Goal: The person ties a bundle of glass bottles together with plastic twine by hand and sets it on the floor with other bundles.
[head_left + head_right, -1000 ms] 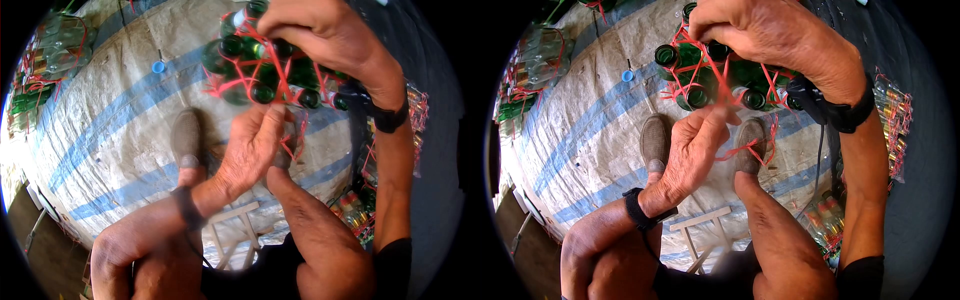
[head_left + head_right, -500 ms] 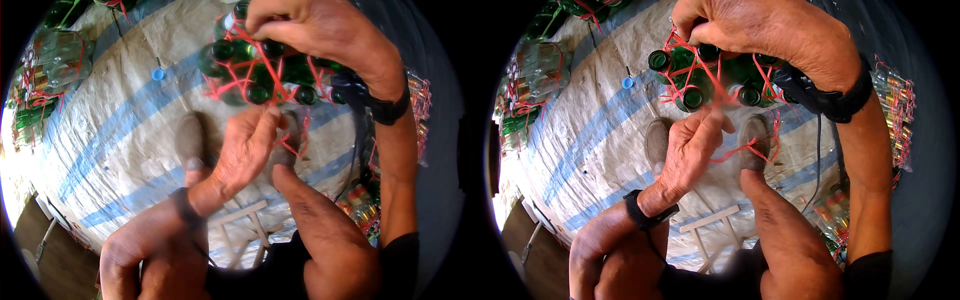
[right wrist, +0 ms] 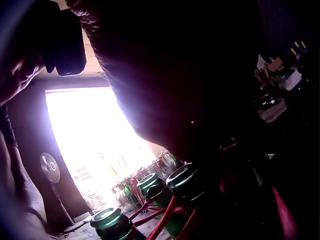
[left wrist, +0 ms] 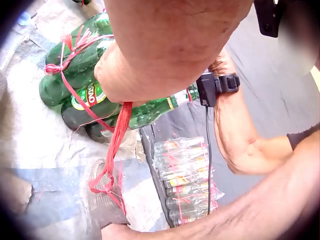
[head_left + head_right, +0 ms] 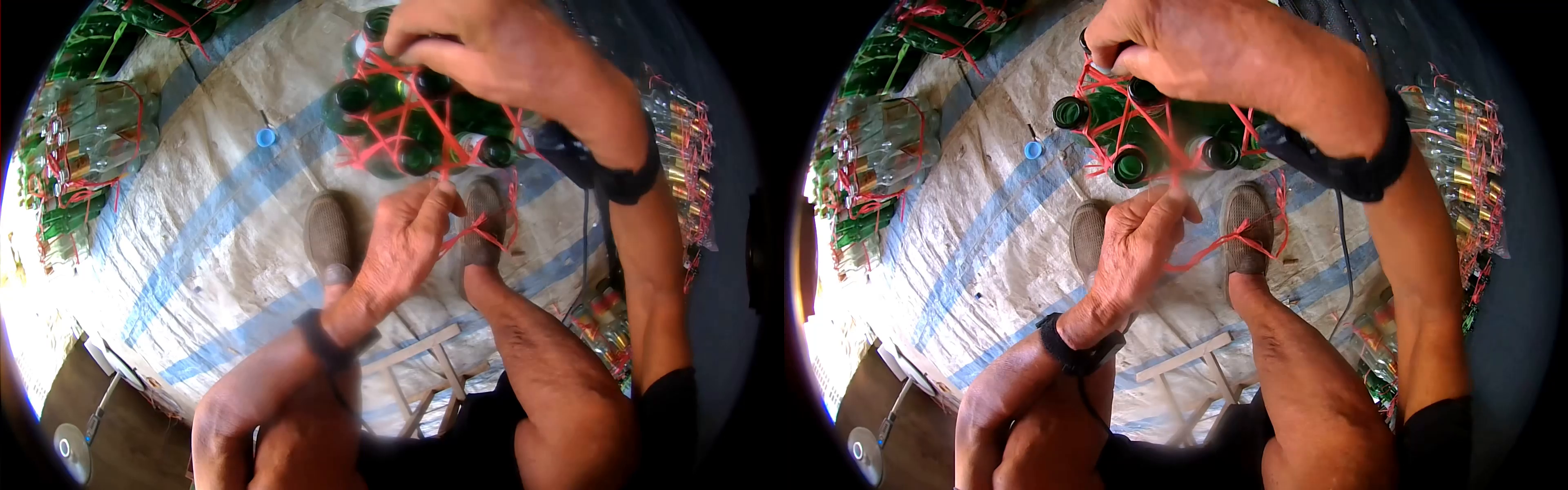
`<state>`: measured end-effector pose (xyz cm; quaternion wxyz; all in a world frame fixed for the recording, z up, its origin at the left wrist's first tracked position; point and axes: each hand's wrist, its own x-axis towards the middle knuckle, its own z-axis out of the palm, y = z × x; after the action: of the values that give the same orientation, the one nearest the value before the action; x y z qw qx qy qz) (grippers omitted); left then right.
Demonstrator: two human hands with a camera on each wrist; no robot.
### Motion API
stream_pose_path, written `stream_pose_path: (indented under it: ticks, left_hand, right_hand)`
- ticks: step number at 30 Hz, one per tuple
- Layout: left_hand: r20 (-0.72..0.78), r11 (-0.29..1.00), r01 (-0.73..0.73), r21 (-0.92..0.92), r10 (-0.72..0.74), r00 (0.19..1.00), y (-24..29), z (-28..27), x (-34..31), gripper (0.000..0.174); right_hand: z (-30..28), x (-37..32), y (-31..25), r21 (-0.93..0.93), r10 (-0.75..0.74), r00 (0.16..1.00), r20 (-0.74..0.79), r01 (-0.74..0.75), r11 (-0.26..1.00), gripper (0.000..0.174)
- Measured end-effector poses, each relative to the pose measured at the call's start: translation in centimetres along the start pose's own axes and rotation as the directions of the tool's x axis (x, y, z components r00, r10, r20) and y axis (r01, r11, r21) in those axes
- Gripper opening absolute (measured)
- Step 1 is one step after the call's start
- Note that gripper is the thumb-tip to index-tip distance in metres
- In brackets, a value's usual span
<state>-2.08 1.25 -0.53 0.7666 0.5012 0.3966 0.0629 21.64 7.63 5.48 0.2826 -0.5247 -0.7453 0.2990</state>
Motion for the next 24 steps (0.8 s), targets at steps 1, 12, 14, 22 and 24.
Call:
stream_pose_path:
  ticks: [1, 12, 14, 22, 24]
  left_hand:
    - [0.011, 1.000, -0.006, -0.004, 0.006, 1.000, 0.1, -0.1, 0.0, 0.043]
    - [0.087, 0.988, -0.151, -0.021, 0.153, 0.984, 0.5, 0.8, -1.1, 0.039]
    - [0.080, 0.981, -0.136, -0.141, 0.148, 0.986, 0.7, 1.3, -1.3, 0.035]
    - [0.288, 0.986, -0.058, 0.159, 0.010, 0.957, 1.9, -0.9, -1.9, 0.030]
    - [0.315, 0.973, -0.093, 0.212, 0.023, 0.949, 1.8, -1.2, -2.0, 0.027]
  right_hand:
    - [0.5, -0.5, -0.2, -0.085, -0.166, 0.972, -0.168, 0.153, 0.985, 0.009]
    - [6.4, -12.8, -8.8, 0.198, 0.515, 0.817, -0.260, -0.477, 0.856, 0.014]
    - [8.9, -13.2, -7.7, 0.262, 0.495, 0.796, -0.349, -0.424, 0.867, 0.013]
    - [10.7, -13.1, -7.9, 0.374, 0.625, 0.742, -0.242, -0.523, 0.766, 0.012]
    - [11.9, -12.6, -7.6, 0.464, 0.577, 0.737, -0.351, -0.399, 0.791, 0.011]
